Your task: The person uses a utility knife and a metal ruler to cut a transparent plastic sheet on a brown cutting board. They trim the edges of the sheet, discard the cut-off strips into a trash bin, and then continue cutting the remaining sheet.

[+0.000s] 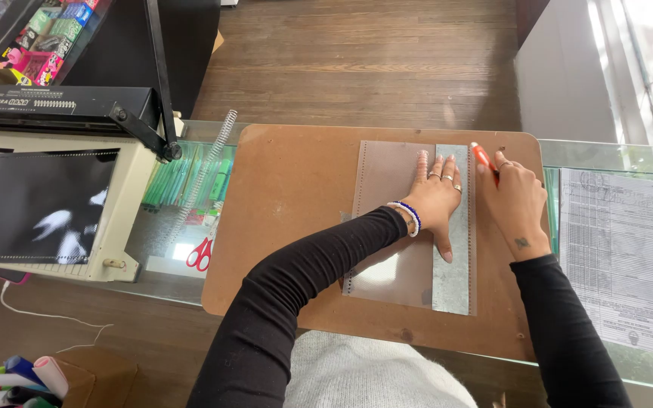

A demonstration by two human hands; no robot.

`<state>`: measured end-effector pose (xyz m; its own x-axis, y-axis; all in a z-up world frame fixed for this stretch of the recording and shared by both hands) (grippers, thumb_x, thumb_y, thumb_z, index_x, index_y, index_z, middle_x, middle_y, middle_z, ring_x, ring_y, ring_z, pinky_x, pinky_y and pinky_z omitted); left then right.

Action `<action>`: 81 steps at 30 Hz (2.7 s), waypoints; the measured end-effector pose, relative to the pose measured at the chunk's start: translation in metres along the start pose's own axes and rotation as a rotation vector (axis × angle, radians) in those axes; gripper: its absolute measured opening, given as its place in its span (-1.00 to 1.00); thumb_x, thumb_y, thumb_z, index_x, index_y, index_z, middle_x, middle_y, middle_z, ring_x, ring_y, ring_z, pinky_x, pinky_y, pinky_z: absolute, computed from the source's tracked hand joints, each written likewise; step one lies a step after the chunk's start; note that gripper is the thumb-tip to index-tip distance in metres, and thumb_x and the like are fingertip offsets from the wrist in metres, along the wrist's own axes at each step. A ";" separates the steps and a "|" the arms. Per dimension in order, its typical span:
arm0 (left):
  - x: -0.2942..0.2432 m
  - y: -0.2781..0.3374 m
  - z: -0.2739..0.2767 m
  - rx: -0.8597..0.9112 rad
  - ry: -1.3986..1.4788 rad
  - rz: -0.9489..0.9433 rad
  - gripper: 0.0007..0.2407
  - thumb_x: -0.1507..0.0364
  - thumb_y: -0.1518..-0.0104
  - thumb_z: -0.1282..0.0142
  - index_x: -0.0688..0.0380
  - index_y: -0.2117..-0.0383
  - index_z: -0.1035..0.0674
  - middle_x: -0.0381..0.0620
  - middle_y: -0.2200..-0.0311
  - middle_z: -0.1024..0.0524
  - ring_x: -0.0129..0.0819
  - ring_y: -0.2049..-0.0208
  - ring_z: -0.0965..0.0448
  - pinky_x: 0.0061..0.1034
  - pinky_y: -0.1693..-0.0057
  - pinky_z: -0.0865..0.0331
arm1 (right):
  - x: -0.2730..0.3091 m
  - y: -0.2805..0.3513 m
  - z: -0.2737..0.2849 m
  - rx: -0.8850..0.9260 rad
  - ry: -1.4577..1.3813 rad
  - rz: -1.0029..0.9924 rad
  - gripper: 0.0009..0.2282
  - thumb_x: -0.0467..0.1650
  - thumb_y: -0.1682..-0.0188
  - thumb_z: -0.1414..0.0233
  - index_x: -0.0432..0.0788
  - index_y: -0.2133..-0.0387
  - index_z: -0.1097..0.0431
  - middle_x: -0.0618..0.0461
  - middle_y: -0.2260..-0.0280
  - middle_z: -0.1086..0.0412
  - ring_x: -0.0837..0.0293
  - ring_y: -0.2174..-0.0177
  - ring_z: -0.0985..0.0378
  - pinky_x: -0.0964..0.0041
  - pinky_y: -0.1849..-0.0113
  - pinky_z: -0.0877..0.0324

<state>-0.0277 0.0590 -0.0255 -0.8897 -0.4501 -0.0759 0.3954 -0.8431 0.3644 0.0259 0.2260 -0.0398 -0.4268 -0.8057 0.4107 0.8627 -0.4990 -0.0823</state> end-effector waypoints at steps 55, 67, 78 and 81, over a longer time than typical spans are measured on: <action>-0.009 -0.020 -0.010 -0.022 -0.365 -0.022 0.90 -0.85 0.67 -0.42 0.66 -0.75 -0.12 0.73 -0.79 -0.04 0.63 -0.83 0.00 0.64 -0.77 0.51 | 0.016 0.050 -0.032 -0.002 0.147 0.022 -0.55 -0.38 -0.43 -0.04 -0.19 -0.54 -0.59 -0.26 -0.22 -0.75 -0.67 0.08 -0.87 -0.68 0.08 -0.80; -0.012 -0.017 -0.008 0.033 -0.379 0.003 0.84 -0.81 0.55 -0.44 0.56 -0.80 -0.08 0.65 -0.83 0.02 0.59 -0.86 0.09 0.68 -0.75 0.63 | 0.034 0.155 -0.008 0.024 0.238 -0.020 -0.51 -0.37 -0.43 -0.01 -0.12 -0.62 -0.52 -0.14 -0.25 -0.72 -0.62 0.17 -0.88 -0.59 0.12 -0.83; -0.011 -0.029 -0.020 0.070 -0.455 -0.008 0.94 -0.95 0.56 -0.33 0.61 -0.81 0.02 0.76 -0.83 0.13 0.61 -0.86 0.33 0.75 -0.71 0.48 | 0.026 0.250 -0.007 0.068 0.333 -0.008 -0.46 -0.26 -0.48 0.01 -0.02 -0.73 -0.37 0.13 -0.05 -0.69 -0.40 0.49 -0.83 -0.30 0.49 -0.64; -0.011 -0.029 -0.018 0.063 -0.476 -0.017 0.89 -0.96 0.54 -0.30 0.51 -0.82 -0.08 0.66 -0.85 0.10 0.60 -0.87 0.30 0.83 -0.68 0.51 | 0.024 0.275 -0.005 0.121 0.312 -0.050 -0.44 -0.27 -0.46 0.00 -0.01 -0.74 -0.33 0.15 -0.07 -0.69 -0.39 0.52 -0.82 -0.25 0.49 -0.62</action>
<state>-0.0248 0.0829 -0.0518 -0.9072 -0.2394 0.3459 0.3786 -0.8229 0.4236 0.2519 0.0679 -0.0572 -0.5160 -0.8492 0.1122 0.8564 -0.5142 0.0469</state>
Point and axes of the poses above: each hand's wrist, its own y-axis away from the middle knuckle, its own z-axis out of the back of the hand, x = y × z, the point moved 7 cm from there along -y, towards the middle knuckle
